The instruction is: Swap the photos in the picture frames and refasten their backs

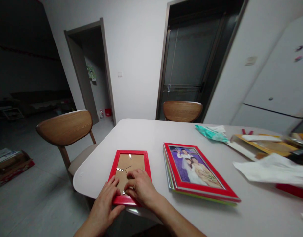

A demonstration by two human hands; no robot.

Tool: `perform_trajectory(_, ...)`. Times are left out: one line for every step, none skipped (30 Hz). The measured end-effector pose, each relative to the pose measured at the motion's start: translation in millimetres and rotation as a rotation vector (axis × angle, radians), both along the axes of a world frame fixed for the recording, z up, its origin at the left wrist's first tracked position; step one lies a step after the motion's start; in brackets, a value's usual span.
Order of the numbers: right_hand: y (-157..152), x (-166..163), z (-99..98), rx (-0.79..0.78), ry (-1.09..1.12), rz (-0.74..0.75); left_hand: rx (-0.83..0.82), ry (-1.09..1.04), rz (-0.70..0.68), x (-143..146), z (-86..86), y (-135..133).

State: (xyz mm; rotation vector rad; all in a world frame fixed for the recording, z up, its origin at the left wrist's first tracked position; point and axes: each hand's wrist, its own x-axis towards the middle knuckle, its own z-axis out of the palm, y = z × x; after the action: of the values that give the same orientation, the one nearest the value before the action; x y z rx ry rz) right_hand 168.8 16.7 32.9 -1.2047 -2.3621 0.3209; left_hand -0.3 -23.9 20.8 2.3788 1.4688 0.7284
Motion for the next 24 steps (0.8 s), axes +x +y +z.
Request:
perform_trajectory(0,-1,-0.6,0.005,0.001,-0.014,-0.001,0.003,-0.001,0,0.3,0)
perform_trajectory(-1,-2,-0.8,0.006,0.006,-0.023,-0.003,0.005,-0.001,-1,0.5,0)
perform_trajectory(-2,-2,-0.6,0.001,0.017,-0.027,-0.006,0.005,0.000,-1,0.4,0)
perform_trajectory(-2,-1,-0.3,-0.008,0.036,-0.031,-0.007,0.003,0.000,-1,0.3,0)
perform_trajectory(-1,0,0.2,-0.017,0.064,-0.043,-0.007,-0.002,-0.001,-1,0.0,0)
perform_trajectory(0,4,0.6,-0.021,0.095,-0.071,-0.006,-0.008,-0.004,0,-0.2,-1)
perform_trajectory(2,8,0.9,-0.017,0.123,-0.117,-0.006,-0.013,-0.008,0,-0.4,-2)
perform_trajectory(5,12,1.2,-0.008,0.137,-0.175,-0.007,-0.016,-0.010,1,-0.4,-3)
perform_trajectory(8,17,1.4,0.002,0.131,-0.236,-0.012,-0.014,-0.010,2,-0.1,-4)
perform_trajectory(11,22,1.6,0.012,0.105,-0.289,-0.020,-0.009,-0.009,3,0.5,-5)
perform_trajectory(15,26,1.9,0.017,0.064,-0.326,-0.031,-0.001,-0.007,4,1.4,-6)
perform_trajectory(18,29,2.2,0.015,0.017,-0.346,-0.040,0.007,-0.005,5,2.5,-6)
perform_trajectory(20,32,2.5,0.009,-0.026,-0.352,-0.049,0.015,-0.004,6,3.7,-7)
perform_trajectory(22,33,2.9,0.004,-0.057,-0.354,-0.056,0.022,-0.004,6,4.9,-6)
perform_trajectory(23,34,3.1,0.001,-0.076,-0.355,-0.061,0.027,-0.005,6,5.9,-6)
perform_trajectory(23,34,3.2,-0.001,-0.085,-0.357,-0.065,0.032,-0.005,6,6.6,-5)
perform_trajectory(24,34,3.1,-0.001,-0.086,-0.363,-0.068,0.036,-0.003,6,7.1,-5)
perform_trajectory(24,33,2.7,0.001,-0.085,-0.368,-0.071,0.037,-0.002,6,7.2,-4)
perform_trajectory(24,33,2.2,0.005,-0.082,-0.375,-0.073,0.037,0.000,6,7.2,-4)
perform_trajectory(24,33,1.5,0.011,-0.081,-0.380,-0.076,0.034,0.002,6,7.0,-4)
perform_trajectory(24,33,0.9,0.018,-0.080,-0.386,-0.080,0.030,0.004,6,6.9,-4)
perform_trajectory(25,34,0.3,0.025,-0.078,-0.391,-0.083,0.025,0.006,6,6.8,-4)
perform_trajectory(25,34,-0.1,0.032,-0.078,-0.395,-0.085,0.019,0.006,6,6.8,-4)
perform_trajectory(25,34,-0.2,0.039,-0.077,-0.398,-0.086,0.015,0.007,6,6.9,-5)
